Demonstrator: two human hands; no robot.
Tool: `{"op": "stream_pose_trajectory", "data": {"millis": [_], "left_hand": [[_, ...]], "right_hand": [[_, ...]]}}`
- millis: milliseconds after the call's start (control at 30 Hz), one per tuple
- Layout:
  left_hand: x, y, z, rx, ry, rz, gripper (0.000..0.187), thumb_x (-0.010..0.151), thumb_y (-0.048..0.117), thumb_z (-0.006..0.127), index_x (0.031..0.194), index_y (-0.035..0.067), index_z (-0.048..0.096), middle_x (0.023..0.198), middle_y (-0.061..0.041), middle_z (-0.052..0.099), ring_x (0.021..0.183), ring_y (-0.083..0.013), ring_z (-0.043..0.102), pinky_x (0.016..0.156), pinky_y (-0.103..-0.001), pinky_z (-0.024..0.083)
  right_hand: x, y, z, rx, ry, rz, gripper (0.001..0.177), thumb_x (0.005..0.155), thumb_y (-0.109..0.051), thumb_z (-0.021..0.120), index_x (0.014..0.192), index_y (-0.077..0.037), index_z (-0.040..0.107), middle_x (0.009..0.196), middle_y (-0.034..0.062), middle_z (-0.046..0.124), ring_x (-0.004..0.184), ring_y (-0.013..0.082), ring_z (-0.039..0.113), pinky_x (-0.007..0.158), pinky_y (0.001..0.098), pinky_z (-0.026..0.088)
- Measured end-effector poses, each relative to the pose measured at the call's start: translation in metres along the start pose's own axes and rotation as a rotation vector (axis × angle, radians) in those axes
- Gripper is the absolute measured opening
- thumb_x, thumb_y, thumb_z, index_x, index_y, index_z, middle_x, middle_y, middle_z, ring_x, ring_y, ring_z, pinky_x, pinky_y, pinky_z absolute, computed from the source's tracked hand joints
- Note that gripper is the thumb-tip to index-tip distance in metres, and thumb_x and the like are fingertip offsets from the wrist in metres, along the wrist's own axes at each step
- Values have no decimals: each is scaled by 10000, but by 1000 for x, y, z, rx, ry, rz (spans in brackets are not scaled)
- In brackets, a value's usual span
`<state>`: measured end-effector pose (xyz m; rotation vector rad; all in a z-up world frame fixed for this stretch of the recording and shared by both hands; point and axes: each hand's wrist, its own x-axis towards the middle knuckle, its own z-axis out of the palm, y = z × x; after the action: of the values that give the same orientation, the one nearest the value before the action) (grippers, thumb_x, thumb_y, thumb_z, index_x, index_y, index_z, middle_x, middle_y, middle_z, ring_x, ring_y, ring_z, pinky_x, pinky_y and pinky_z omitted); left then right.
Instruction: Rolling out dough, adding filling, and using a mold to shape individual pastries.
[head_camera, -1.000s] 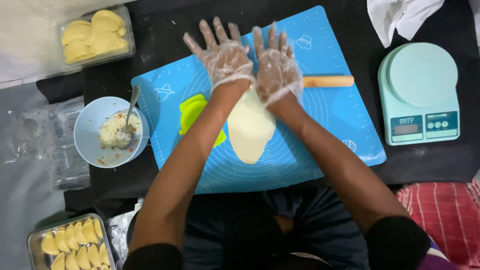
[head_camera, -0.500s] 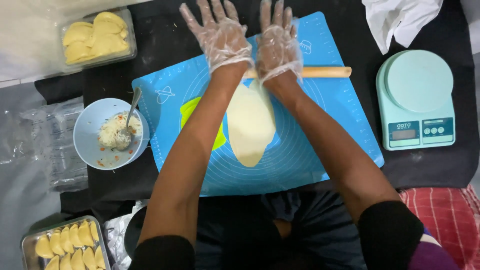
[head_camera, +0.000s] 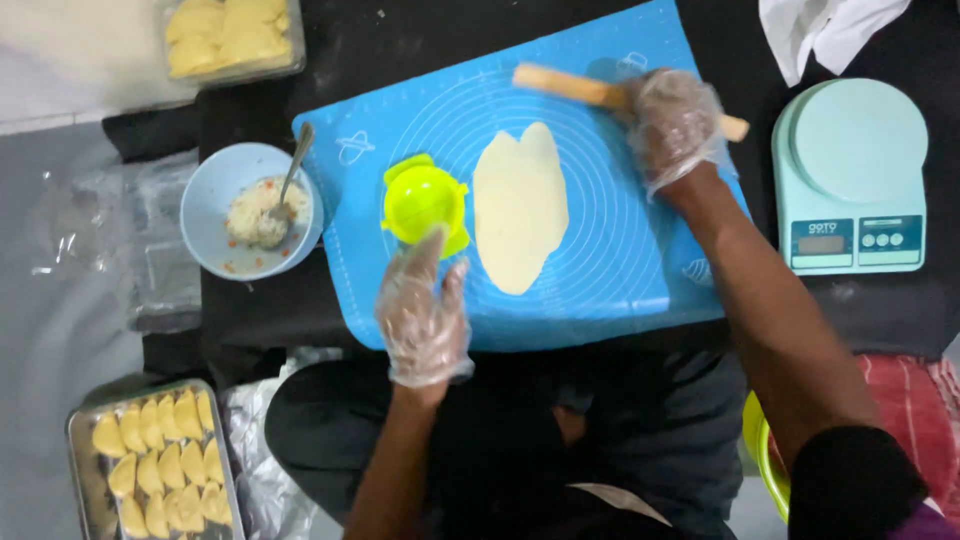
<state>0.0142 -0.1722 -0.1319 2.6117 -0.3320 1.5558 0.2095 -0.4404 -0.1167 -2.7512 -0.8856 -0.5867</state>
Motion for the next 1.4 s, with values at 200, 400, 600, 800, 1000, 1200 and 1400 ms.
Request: {"op": "stream_pose_trajectory", "data": {"millis": [200, 400, 600, 800, 1000, 1200, 1400], "left_hand": [[-26, 25, -41, -256, -433, -509, 469, 848, 387, 783, 1235, 128, 729, 1201, -92, 757, 1182, -318, 688, 1139, -688, 311], [-16, 29, -37, -291, -540, -567, 390, 924, 328, 737, 1279, 166, 727, 1269, -88, 724, 1286, -345, 618, 1168, -685, 248], [-6, 8, -6, -319, -339, -537, 408, 1072, 372, 526, 1423, 183, 615, 1404, -77, 638, 1335, -349, 572, 1175, -657, 285], [45, -1, 34, -187, -946, -236, 683, 1038, 646, 243, 1593, 261, 348, 1696, 3, 264, 1578, -318, 172, 1258, -616, 30], [49, 14, 32, -140, -1234, 54, 667, 1048, 556, 410, 1605, 199, 320, 1674, -39, 283, 1563, -328, 130, 1171, -758, -8], [11, 12, 31, -237, -1188, 13, 789, 981, 547, 541, 1617, 154, 288, 1689, -93, 268, 1550, -304, 257, 1188, -755, -16], [-37, 13, 12, 994, -718, 670, 670, 1029, 560, 320, 1616, 239, 363, 1678, 49, 318, 1562, -218, 166, 1230, -696, -32]], "right_hand": [[-24, 17, -1, -108, -135, 168, 414, 906, -276, 821, 1263, -87, 728, 1006, 95, 696, 859, 287, 682, 720, 422, 583], [-34, 17, -2, -245, -262, 362, 358, 903, -380, 803, 1179, -156, 761, 1006, 77, 710, 889, 308, 719, 664, 456, 624], [-75, -29, -13, -227, -235, 355, 435, 975, -225, 746, 1365, -48, 669, 1322, 233, 643, 1231, 452, 588, 1033, 606, 447], [-89, -83, -56, 147, 60, -120, 86, 1009, -76, 724, 1010, 1, 685, 856, 103, 670, 627, 195, 541, 516, 317, 443], [-95, -91, -56, 26, -207, -25, 448, 945, -336, 690, 1332, -131, 598, 1235, 116, 626, 1083, 299, 566, 834, 438, 484], [-70, -133, -71, -123, -567, 133, 908, 798, -583, 733, 1575, -210, 449, 1578, 87, 497, 1441, 293, 471, 1078, 454, 461], [-94, -154, -75, -86, -531, 90, 842, 856, -551, 688, 1574, -184, 447, 1525, 65, 565, 1383, 269, 540, 1061, 444, 453]]}}
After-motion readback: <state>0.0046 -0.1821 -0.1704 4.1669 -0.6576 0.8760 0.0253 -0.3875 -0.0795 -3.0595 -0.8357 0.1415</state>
